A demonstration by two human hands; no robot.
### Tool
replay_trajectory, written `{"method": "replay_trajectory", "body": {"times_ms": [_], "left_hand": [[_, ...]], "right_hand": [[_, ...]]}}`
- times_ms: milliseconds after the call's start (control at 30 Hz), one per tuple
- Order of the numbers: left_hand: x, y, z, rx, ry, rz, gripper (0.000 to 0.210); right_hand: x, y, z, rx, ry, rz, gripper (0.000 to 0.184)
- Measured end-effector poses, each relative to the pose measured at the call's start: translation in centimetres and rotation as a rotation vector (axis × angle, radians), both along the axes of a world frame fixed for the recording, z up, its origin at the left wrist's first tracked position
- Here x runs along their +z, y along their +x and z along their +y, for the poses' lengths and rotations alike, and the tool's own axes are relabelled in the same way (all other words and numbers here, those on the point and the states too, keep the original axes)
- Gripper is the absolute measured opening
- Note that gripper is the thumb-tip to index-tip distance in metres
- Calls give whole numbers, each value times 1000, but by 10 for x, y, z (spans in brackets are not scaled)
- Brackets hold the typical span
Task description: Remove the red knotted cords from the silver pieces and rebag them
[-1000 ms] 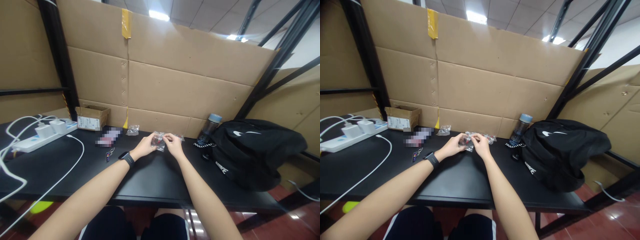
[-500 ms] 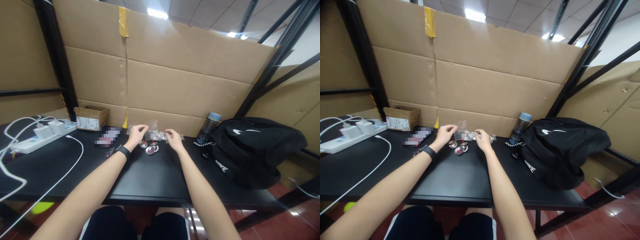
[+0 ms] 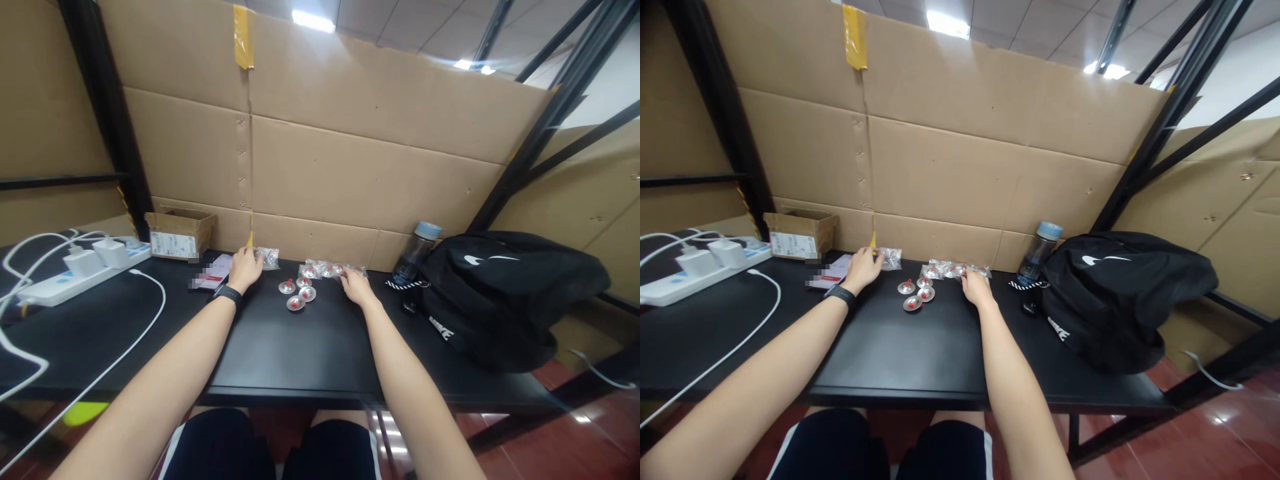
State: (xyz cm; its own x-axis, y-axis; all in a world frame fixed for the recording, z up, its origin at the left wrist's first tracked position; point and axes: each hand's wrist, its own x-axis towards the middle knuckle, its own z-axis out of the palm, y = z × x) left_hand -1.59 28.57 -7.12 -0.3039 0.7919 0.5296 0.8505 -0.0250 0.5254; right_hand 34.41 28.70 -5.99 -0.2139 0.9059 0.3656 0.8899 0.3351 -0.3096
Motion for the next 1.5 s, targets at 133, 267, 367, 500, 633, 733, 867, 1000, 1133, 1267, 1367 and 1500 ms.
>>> {"method": "replay_trajectory", "body": {"times_ms": [133, 267, 367, 500, 633, 733, 867, 1000, 1133, 1267, 1367, 1500], "left_hand": [[16, 21, -16, -80, 130, 16, 31], [32, 57, -35, -661, 79, -241, 35], [35, 83, -46, -917, -12, -362, 45], [29, 89, -48, -965, -60, -291, 39], [28, 77, -39, -946, -86, -435, 46], [32, 74, -38, -946, -2, -492, 43], [37, 76, -41, -940, 39, -412, 38], [38, 78, -43, -894, 45, -348, 44], [34, 83, -43, -944, 55, -406, 40], [26, 88, -38, -925, 48, -401, 35], [22, 92, -36, -858, 31, -531, 36], [26, 98, -41, -828, -21, -750, 40]], "right_hand": [[8, -6, -4, 35, 96, 98, 31], [24, -27, -24, 217, 225, 238, 27], [35, -51, -42, 378, 303, 385, 22], [48, -77, -46, 404, 262, 522, 15], [71, -86, -27, 429, 174, 598, 12], [94, -88, -17, 523, 80, 514, 11], [108, -85, -17, 623, 73, 268, 7], [89, -75, -4, 617, 32, 419, 19], [46, -60, 23, 441, 111, 332, 26], [10, -51, 38, 550, 78, -24, 35], [0, -53, 39, 522, 56, -91, 37], [2, -61, 34, 452, 93, -141, 36]]}}
